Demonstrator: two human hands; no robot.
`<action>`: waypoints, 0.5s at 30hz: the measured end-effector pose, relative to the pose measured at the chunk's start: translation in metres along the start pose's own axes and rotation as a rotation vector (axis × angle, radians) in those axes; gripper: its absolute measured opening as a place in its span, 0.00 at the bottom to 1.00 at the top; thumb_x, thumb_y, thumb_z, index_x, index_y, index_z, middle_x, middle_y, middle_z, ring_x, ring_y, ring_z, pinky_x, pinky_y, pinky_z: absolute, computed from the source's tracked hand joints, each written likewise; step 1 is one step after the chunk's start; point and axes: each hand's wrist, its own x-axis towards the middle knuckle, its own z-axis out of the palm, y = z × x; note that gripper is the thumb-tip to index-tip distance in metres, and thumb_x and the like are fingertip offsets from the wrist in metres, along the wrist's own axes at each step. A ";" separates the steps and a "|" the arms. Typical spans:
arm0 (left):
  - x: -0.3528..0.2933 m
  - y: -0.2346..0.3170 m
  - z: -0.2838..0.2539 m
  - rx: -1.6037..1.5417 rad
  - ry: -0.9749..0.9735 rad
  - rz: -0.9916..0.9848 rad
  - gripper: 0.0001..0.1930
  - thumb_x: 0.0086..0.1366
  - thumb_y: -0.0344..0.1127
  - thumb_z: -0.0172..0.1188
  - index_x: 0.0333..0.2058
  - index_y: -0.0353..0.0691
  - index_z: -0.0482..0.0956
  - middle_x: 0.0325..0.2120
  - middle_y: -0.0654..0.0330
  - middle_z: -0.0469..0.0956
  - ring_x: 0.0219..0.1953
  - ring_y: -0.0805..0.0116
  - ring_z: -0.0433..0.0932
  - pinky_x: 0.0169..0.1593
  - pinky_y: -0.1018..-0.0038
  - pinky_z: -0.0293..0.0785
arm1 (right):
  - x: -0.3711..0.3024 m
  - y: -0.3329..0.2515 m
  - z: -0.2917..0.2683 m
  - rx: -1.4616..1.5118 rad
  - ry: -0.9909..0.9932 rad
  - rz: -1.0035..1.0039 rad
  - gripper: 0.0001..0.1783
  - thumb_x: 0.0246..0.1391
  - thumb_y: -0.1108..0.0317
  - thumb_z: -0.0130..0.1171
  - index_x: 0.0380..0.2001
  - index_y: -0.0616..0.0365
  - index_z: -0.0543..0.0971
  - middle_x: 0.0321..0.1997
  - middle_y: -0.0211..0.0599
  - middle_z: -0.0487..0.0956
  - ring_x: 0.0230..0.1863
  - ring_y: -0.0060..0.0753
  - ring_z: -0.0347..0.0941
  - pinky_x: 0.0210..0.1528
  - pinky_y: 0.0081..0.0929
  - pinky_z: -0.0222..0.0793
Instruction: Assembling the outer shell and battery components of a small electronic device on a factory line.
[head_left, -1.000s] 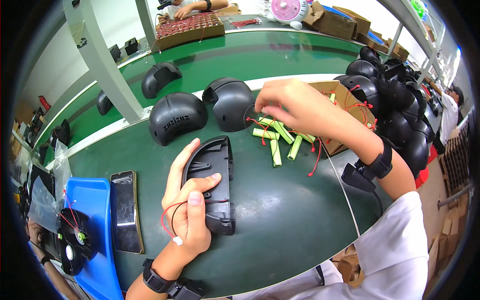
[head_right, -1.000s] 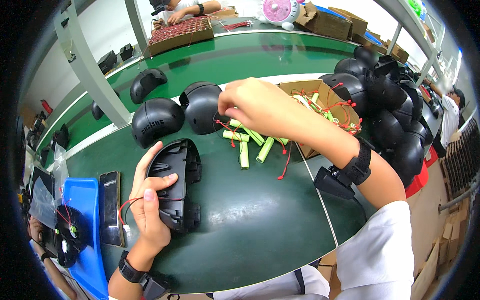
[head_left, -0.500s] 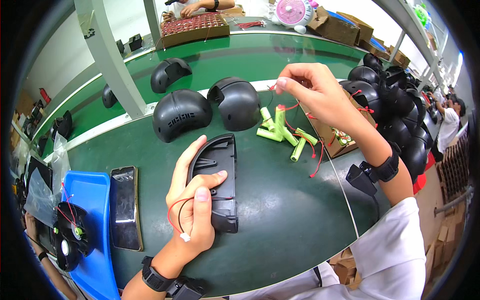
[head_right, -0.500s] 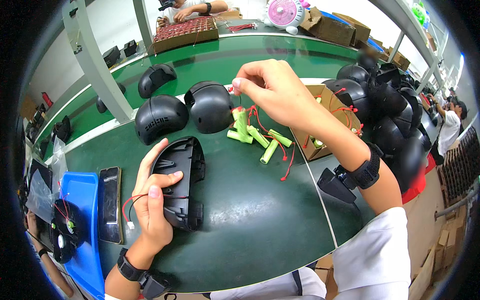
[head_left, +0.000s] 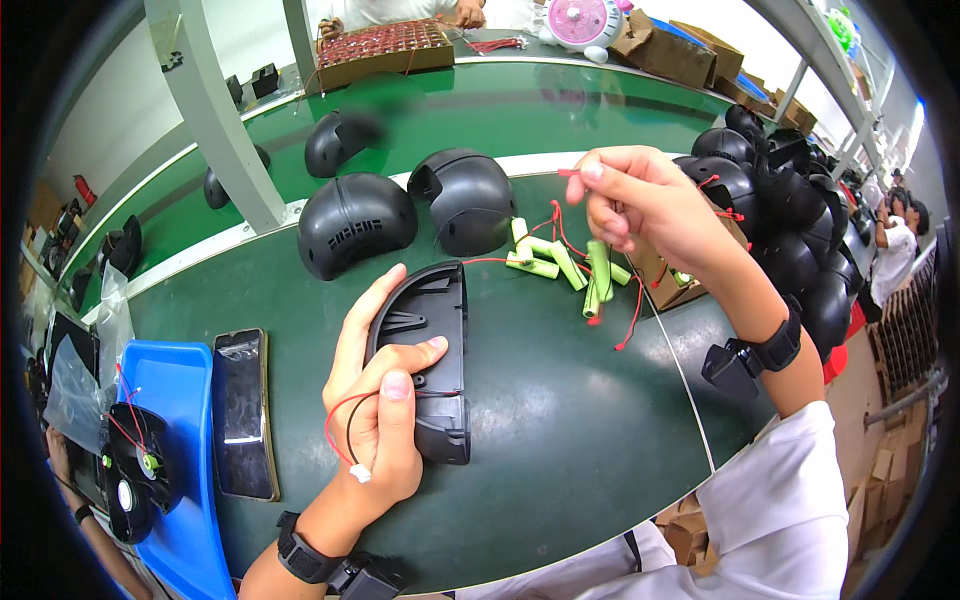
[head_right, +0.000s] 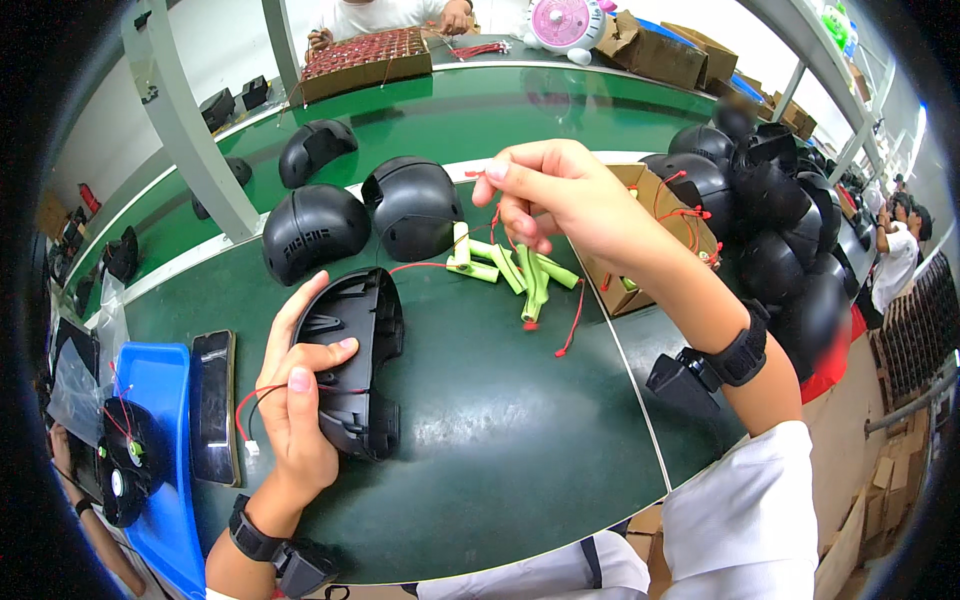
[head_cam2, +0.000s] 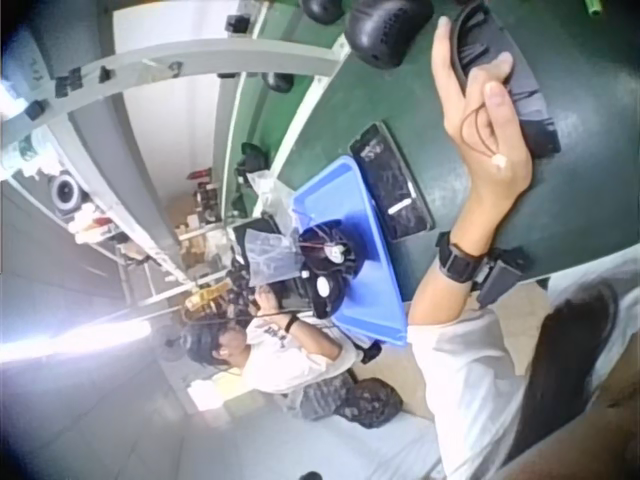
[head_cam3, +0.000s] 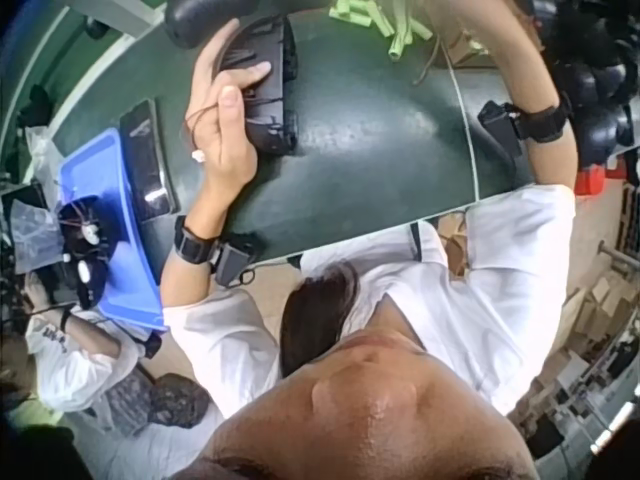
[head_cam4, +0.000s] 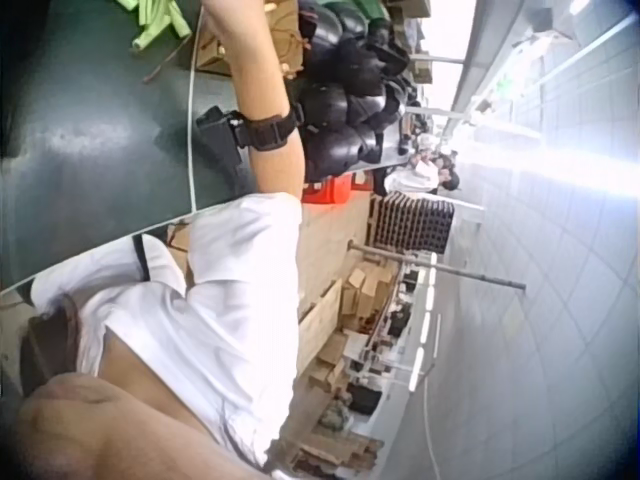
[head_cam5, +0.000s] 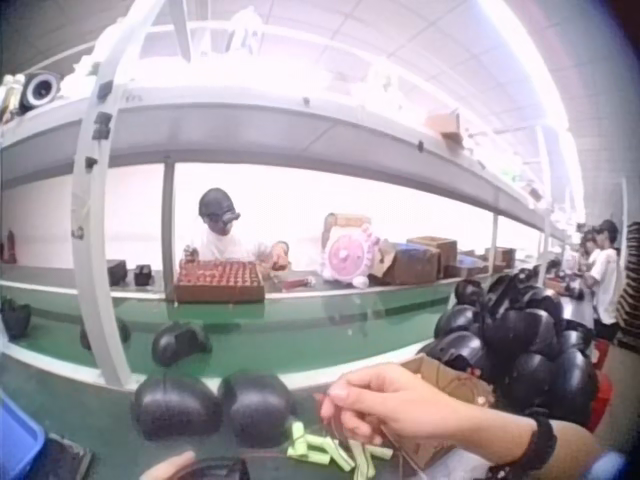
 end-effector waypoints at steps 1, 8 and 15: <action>0.000 -0.001 -0.001 -0.007 -0.002 0.002 0.21 0.66 0.39 0.41 0.29 0.27 0.79 0.55 0.30 0.64 0.53 0.43 0.72 0.58 0.58 0.64 | -0.002 0.001 0.004 0.004 0.000 0.003 0.17 0.64 0.58 0.49 0.32 0.62 0.76 0.16 0.24 0.71 0.18 0.17 0.65 0.21 0.18 0.62; 0.001 0.000 -0.004 -0.026 -0.054 0.007 0.21 0.65 0.39 0.41 0.30 0.29 0.80 0.55 0.30 0.65 0.51 0.44 0.73 0.57 0.59 0.65 | -0.031 0.016 0.023 -0.577 -0.050 0.155 0.07 0.59 0.69 0.54 0.37 0.62 0.75 0.36 0.35 0.80 0.41 0.30 0.76 0.42 0.28 0.70; 0.003 -0.002 -0.008 -0.034 -0.071 -0.003 0.21 0.65 0.39 0.41 0.31 0.29 0.80 0.54 0.30 0.66 0.51 0.45 0.73 0.57 0.59 0.64 | -0.031 0.021 0.037 -1.199 -0.057 -0.713 0.12 0.40 0.76 0.61 0.33 0.58 0.77 0.42 0.32 0.76 0.47 0.37 0.71 0.46 0.34 0.66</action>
